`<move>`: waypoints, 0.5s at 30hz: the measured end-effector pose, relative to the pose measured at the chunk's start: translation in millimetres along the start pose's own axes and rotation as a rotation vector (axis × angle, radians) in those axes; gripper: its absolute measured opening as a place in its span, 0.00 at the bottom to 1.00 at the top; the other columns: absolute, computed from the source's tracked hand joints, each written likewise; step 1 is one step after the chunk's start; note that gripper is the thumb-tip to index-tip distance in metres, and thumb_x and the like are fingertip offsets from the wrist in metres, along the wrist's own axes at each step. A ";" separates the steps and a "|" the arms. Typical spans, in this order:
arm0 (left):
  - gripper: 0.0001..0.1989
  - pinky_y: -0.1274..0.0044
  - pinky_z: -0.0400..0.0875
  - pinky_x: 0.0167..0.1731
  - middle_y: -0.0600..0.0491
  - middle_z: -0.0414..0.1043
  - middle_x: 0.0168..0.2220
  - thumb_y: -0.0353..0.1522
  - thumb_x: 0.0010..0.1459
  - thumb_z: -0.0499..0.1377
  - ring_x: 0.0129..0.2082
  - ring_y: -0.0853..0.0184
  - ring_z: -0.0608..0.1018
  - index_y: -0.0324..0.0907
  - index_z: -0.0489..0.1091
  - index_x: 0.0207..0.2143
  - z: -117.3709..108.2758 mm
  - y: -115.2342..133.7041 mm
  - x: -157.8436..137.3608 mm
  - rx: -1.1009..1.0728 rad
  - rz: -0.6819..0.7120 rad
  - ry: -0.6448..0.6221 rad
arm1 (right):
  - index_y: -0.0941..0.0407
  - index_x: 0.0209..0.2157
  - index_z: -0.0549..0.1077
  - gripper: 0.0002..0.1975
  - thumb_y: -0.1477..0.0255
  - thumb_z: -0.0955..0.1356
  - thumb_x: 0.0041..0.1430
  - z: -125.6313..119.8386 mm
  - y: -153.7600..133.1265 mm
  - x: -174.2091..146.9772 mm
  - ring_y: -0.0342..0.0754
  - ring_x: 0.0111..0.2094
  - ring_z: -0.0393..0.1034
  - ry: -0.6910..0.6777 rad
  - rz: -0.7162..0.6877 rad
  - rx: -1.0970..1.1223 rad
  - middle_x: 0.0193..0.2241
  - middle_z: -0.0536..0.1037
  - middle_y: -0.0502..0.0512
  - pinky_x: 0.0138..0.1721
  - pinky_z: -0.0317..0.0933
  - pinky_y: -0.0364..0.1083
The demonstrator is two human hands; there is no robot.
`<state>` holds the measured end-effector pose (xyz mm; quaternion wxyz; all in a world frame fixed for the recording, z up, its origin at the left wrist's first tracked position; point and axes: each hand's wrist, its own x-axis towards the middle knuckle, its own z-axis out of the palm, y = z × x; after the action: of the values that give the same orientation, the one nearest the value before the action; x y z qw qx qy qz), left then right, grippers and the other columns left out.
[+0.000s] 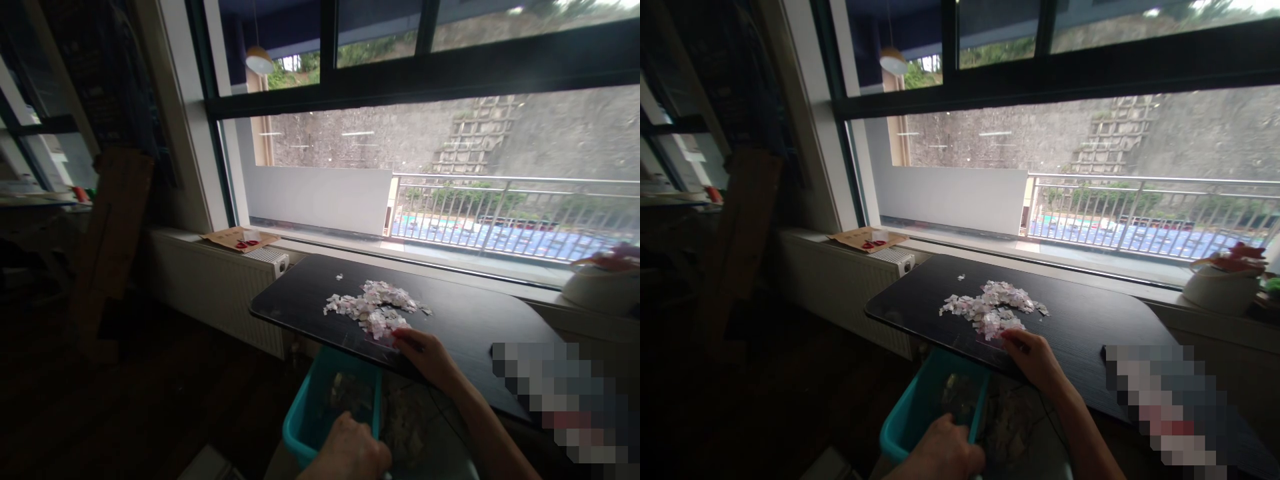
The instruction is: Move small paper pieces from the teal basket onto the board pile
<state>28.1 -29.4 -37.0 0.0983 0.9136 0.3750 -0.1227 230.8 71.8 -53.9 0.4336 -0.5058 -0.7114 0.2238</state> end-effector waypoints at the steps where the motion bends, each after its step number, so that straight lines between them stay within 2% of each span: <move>1: 0.06 0.67 0.68 0.42 0.42 0.77 0.33 0.27 0.56 0.60 0.33 0.55 0.79 0.38 0.77 0.34 -1.8 0.5 0.0 0.002 -0.004 -0.013 | 0.55 0.37 0.81 0.14 0.63 0.69 0.53 1.0 -1.8 -0.7 0.51 0.32 0.75 -0.013 -0.003 0.003 0.33 0.83 0.54 0.35 0.68 0.47; 5: 0.06 0.67 0.68 0.41 0.41 0.77 0.32 0.26 0.55 0.60 0.33 0.54 0.80 0.37 0.77 0.35 -7.0 1.4 -0.3 0.007 -0.009 -0.055 | 0.55 0.37 0.81 0.13 0.64 0.69 0.54 6.2 -8.4 -3.3 0.51 0.32 0.75 -0.066 -0.004 0.017 0.33 0.83 0.53 0.34 0.68 0.46; 10: 0.07 0.67 0.69 0.41 0.41 0.77 0.33 0.26 0.56 0.59 0.34 0.54 0.80 0.37 0.77 0.36 -9.1 2.6 -3.4 0.006 -0.002 -0.044 | 0.55 0.37 0.81 0.14 0.63 0.69 0.53 7.3 -10.5 -4.5 0.49 0.31 0.74 -0.111 -0.006 0.039 0.31 0.82 0.52 0.32 0.67 0.44; 15: 0.06 0.67 0.69 0.42 0.41 0.77 0.32 0.26 0.55 0.60 0.34 0.53 0.80 0.36 0.77 0.35 -8.4 2.7 -3.0 0.001 -0.005 -0.031 | 0.57 0.40 0.80 0.16 0.63 0.67 0.56 6.6 -7.2 -3.6 0.51 0.34 0.74 -0.078 0.017 0.021 0.34 0.82 0.55 0.37 0.67 0.47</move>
<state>29.2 -31.0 -27.9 0.1035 0.9107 0.3755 -0.1373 221.8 66.4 -53.4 0.4089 -0.4980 -0.7211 0.2545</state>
